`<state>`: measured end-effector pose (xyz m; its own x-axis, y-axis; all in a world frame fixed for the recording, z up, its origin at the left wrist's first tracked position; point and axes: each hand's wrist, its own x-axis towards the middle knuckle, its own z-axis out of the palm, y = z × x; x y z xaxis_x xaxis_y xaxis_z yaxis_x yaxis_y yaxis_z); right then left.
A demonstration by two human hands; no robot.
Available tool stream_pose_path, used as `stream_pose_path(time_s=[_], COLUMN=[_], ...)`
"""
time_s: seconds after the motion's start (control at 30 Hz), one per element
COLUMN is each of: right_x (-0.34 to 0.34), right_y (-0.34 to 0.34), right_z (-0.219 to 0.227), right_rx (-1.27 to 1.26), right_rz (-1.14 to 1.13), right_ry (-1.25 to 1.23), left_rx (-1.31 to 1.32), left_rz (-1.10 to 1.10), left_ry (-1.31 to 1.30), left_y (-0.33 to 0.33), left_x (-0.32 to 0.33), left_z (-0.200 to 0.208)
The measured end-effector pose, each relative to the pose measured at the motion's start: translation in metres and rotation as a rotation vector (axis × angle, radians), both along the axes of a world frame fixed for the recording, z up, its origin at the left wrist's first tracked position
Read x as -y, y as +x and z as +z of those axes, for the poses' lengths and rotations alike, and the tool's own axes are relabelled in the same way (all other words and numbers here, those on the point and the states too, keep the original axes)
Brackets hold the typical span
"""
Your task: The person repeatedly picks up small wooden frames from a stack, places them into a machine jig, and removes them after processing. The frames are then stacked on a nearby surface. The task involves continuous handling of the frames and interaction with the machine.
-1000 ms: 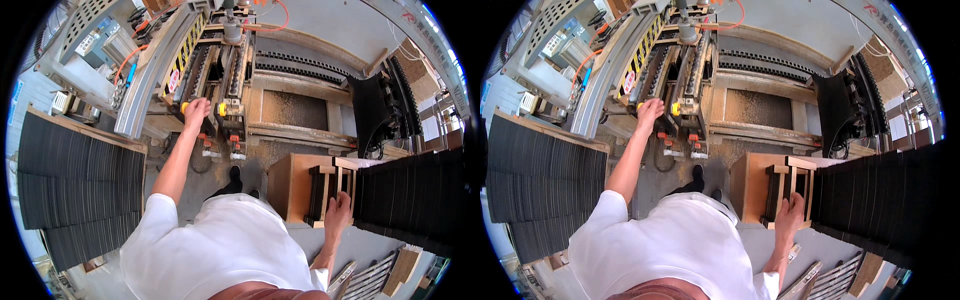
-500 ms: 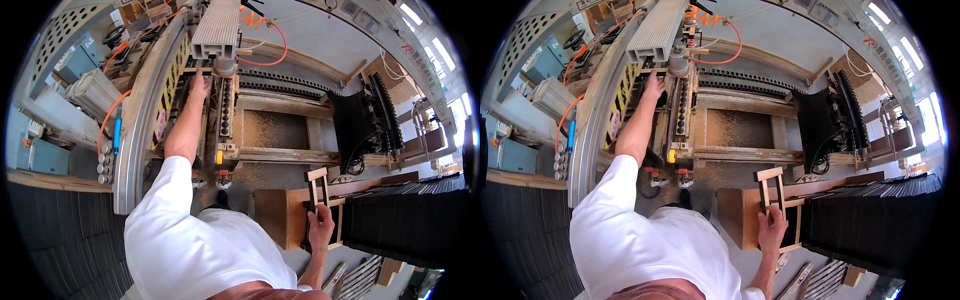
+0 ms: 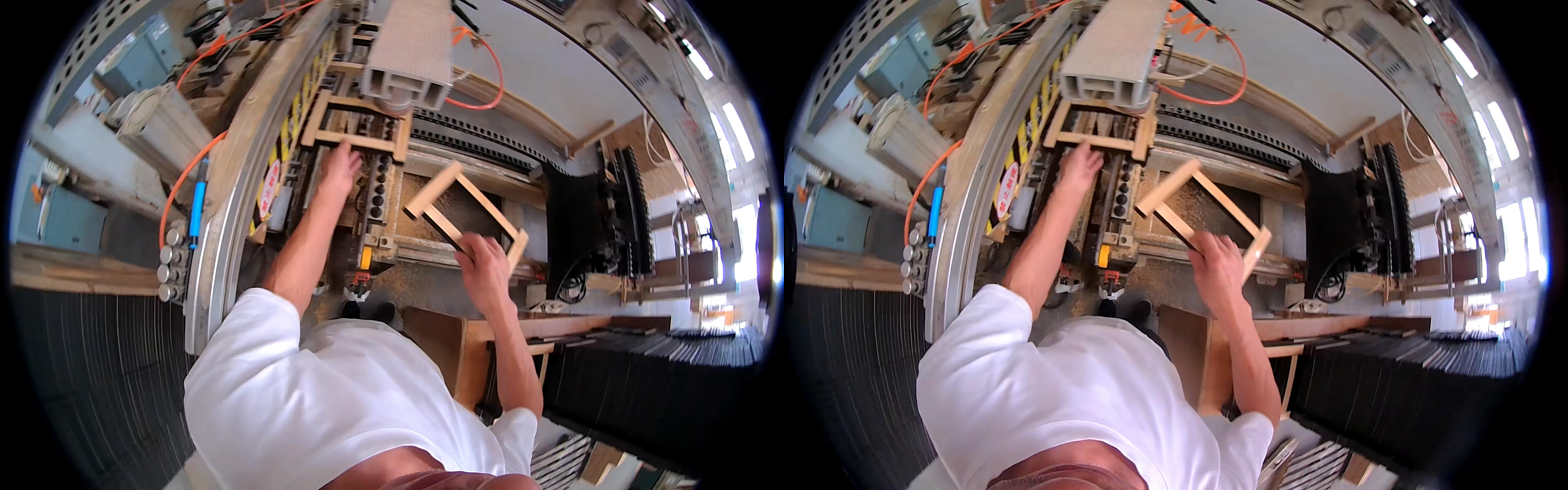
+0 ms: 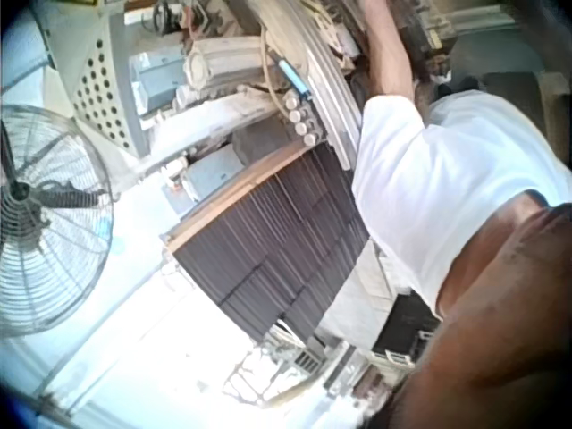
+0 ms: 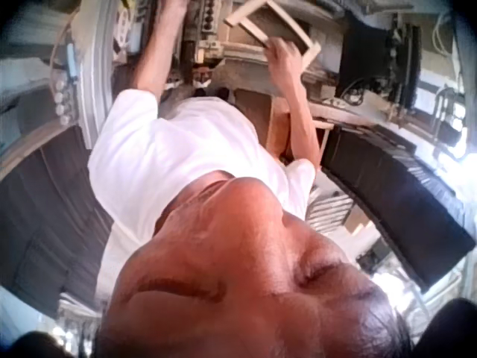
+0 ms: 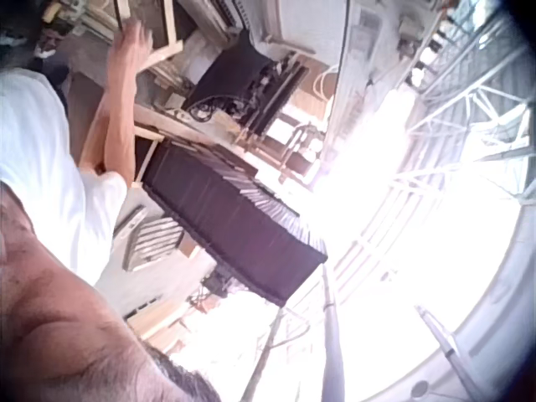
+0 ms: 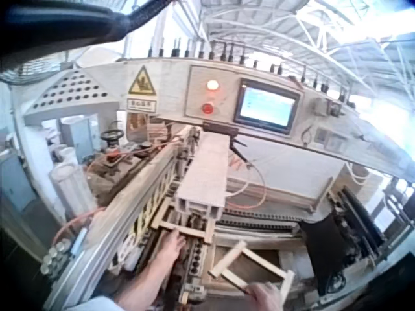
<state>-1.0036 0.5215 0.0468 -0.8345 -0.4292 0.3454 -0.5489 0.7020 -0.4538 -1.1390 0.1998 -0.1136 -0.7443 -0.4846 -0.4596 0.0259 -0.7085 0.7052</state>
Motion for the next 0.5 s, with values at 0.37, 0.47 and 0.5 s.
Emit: stream_pose_path(time_s=[0.37, 0.47, 0.5], right_x=[0.162, 0.165, 0.166], right_y=[-0.118, -0.125, -0.126], right_z=[-0.065, -0.07, -0.071], right_rx=[-0.158, -0.121, -0.103], right_rz=[0.549, 0.598, 0.613], right_ry=[0.043, 0.081, 0.085], left_rx=[-0.381, -0.406, -0.398], left_rz=[-0.197, -0.134, -0.092], left_ry=[0.071, 0.133, 0.152], left_y=[0.115, 0.112, 0.109], left_x=[-0.037, -0.035, -0.036], left_z=[0.018, 0.012, 0.007])
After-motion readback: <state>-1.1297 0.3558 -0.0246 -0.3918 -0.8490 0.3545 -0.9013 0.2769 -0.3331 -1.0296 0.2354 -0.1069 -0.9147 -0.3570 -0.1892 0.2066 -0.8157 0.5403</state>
